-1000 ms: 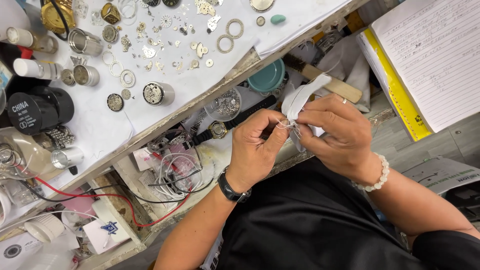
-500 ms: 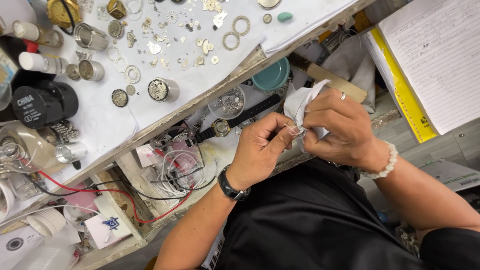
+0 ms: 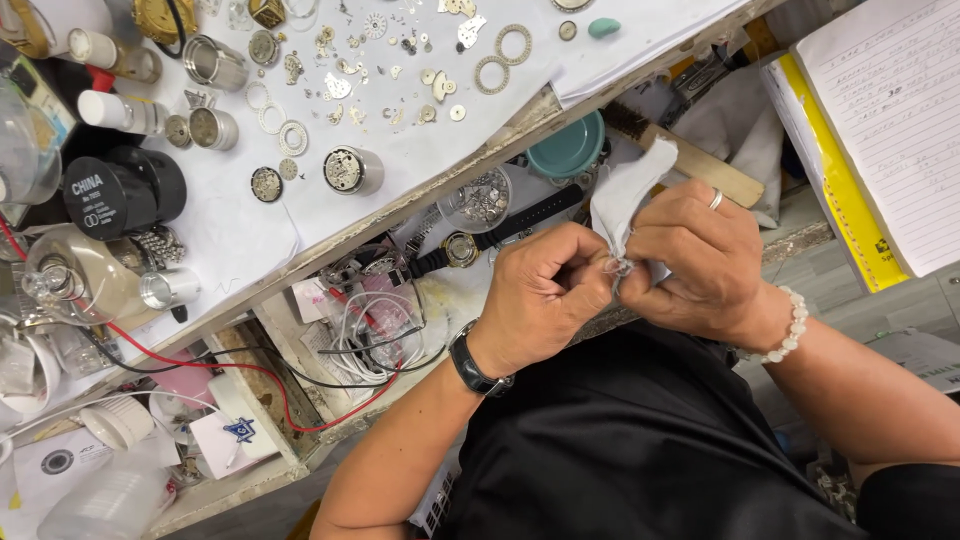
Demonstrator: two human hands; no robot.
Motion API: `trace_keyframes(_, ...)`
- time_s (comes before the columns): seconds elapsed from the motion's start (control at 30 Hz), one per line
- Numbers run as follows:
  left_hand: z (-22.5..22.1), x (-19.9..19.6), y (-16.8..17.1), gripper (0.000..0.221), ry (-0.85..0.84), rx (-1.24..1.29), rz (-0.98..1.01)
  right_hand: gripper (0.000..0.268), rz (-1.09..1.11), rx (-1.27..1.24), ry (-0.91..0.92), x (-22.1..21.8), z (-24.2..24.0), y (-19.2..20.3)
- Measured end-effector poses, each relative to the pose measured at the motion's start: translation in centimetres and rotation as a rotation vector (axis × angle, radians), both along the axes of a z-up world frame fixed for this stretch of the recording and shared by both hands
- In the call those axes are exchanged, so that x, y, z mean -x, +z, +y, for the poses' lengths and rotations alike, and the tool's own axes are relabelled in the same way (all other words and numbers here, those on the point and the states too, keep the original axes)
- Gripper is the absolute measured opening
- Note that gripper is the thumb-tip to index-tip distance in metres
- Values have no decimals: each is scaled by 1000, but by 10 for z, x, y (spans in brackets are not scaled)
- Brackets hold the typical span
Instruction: The person is meticulously inspecting, cleaning, and organizing various tiny watch components at a repair bench using tweezers, a cleaning cloth, and a hand blower, occasionally making notes in a ledger.
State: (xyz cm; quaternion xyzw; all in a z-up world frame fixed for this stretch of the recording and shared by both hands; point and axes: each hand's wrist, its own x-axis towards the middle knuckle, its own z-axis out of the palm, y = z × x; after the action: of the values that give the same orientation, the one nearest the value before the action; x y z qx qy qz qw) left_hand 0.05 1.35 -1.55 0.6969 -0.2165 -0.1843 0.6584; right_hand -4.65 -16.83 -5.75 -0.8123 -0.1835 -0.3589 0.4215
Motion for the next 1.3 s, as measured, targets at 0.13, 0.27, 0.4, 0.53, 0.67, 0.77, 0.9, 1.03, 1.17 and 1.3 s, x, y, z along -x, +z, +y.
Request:
trace_keyframes(0.13, 4, -1, -3, 14, 22, -6, -39, 9, -43, 1, -82, -3, -4, -4)
trace_keyframes(0.27, 12, 1, -4, 14, 38, -11, -41, 12, -36, 4, -184, 0, -12, -17)
trace_keyframes(0.4, 27, 2, 10, 17, -24, -146, -29, 16, -5, 73, -258, 1, -23, -24)
trace_keyframes(0.53, 43, 2, 10, 17, 1, -134, -15, 17, 39, 95, -307, 5, -32, -29)
trace_keyframes(0.67, 60, 0, 16, 16, 1, -141, 29, 13, 54, 111, -340, 5, -40, -36)
trace_keyframes(0.77, 79, -1, 19, 16, 5, -175, 22, 14, 77, 97, -349, 5, -42, -32)
trace_keyframes(0.9, 108, -3, 19, 17, 16, -135, -28, 14, 118, 95, -362, 4, -44, -32)
trace_keyframes(1.03, 139, -4, 28, 15, 56, -179, -38, 15, 127, 76, -385, 3, -50, -33)
trace_keyframes(1.17, 163, -8, 38, 17, 94, -149, -23, 13, 149, 80, -366, 2, -48, -30)
trace_keyframes(1.3, 188, -14, 41, 15, 201, -187, -80, 13, 190, 70, -347, 5, -48, -27)
